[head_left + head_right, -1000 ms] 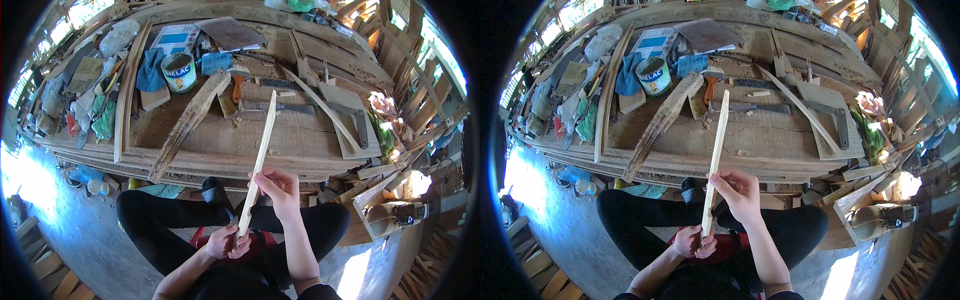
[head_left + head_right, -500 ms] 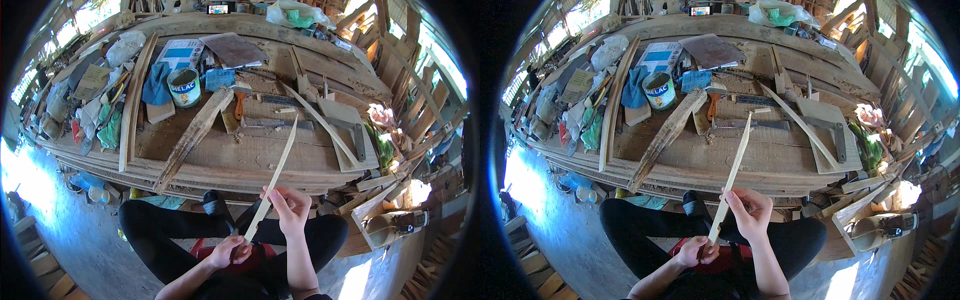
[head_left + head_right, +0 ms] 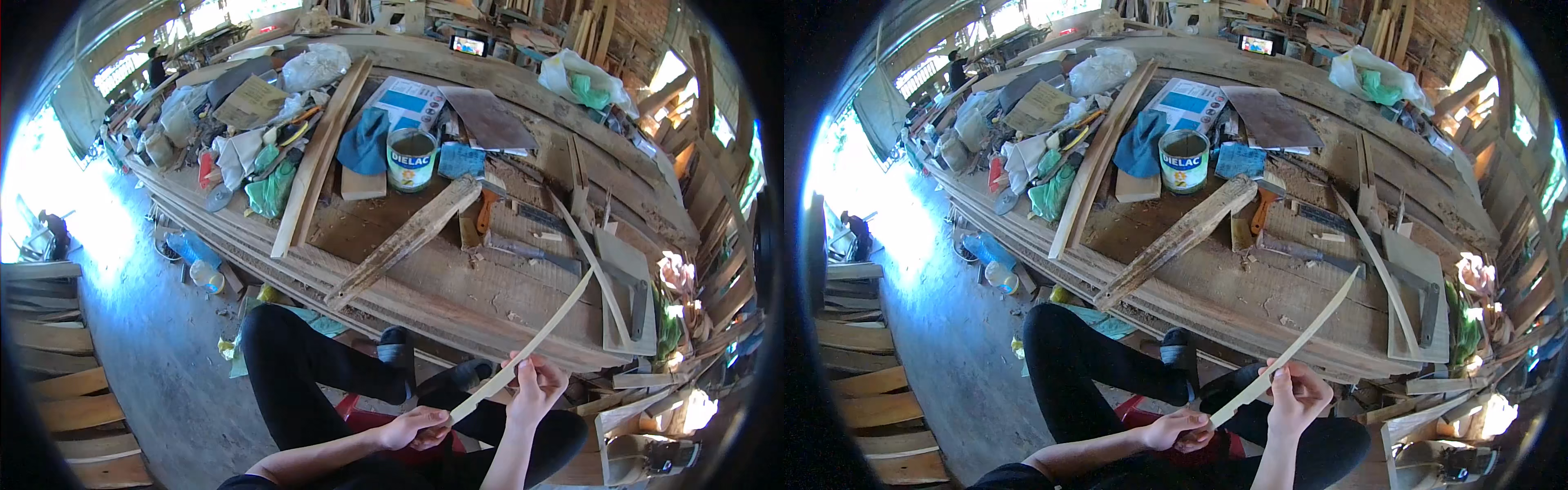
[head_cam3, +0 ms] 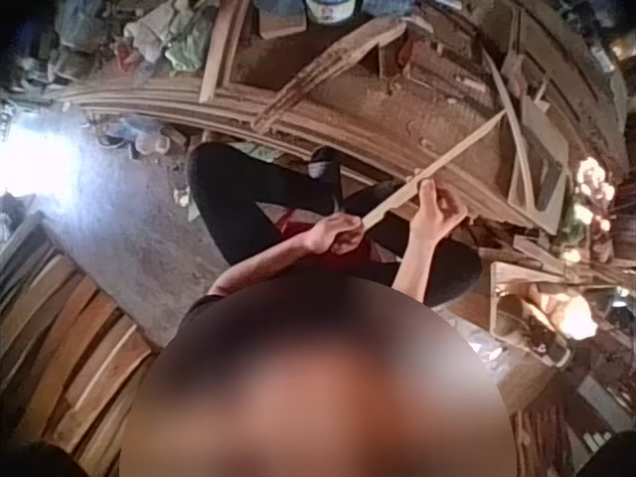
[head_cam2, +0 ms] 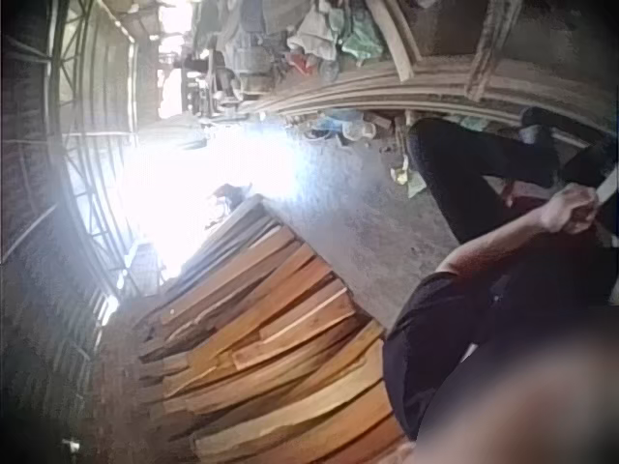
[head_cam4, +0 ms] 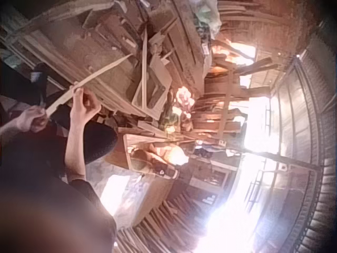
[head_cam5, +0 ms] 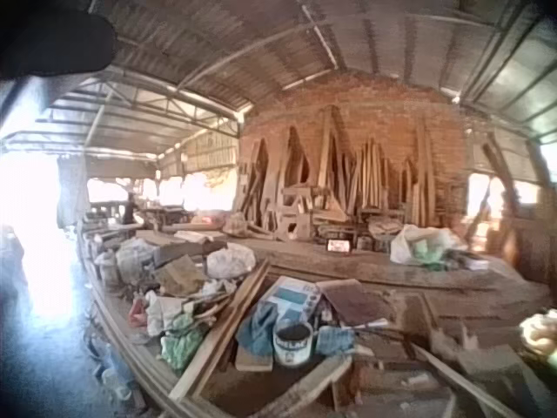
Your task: Chiseling and shaping a small wooden piece using a chisel and a wooden mallet on a workbench.
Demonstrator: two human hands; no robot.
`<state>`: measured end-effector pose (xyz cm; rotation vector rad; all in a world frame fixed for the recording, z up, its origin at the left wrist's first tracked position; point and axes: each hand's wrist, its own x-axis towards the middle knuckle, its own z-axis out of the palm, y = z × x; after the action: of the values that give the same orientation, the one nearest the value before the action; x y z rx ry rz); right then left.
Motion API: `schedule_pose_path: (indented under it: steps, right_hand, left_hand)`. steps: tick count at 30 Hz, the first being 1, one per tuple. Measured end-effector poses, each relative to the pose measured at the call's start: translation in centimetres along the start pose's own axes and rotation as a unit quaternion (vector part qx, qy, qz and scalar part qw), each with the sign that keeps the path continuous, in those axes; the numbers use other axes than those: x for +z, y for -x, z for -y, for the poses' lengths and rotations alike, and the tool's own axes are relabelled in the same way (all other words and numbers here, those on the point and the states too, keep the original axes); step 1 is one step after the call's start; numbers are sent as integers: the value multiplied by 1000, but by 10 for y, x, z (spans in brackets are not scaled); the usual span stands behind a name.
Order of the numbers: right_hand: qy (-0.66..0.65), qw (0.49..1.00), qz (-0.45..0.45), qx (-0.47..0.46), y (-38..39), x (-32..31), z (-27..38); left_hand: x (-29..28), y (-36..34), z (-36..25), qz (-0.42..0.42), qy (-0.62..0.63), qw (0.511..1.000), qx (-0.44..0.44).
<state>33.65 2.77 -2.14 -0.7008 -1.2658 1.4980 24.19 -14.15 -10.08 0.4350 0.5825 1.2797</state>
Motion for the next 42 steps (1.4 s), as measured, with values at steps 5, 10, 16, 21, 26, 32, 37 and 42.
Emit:
schedule_pose_path:
  steps: [5,10,16,21,26,32,37,42]
  right_hand:
    - [26,996,-71,-43,0,9,-11]
    - [23,976,-217,6,-14,6,-3]
    - [-5,1000,12,11,-2,-16,-7]
    - [-75,990,86,89,0,-17,-7]
    - [-109,981,71,141,-8,-15,-1]
    - [-67,990,91,88,0,-6,-8]
    - [-137,967,184,108,4,2,-5]
    - [-236,944,173,150,9,14,4]
  left_hand:
    - [2,1,2,-4,-22,999,31]
    - [1,4,3,-18,-45,999,6]
    - [4,5,4,-3,34,999,26]
    - [-4,5,13,-9,73,997,26]
    - [-10,9,2,79,-53,995,36]
    - [-10,14,3,71,-46,995,45]
    - [-14,15,11,82,-22,995,58]
    - [-11,13,17,81,-37,994,63]
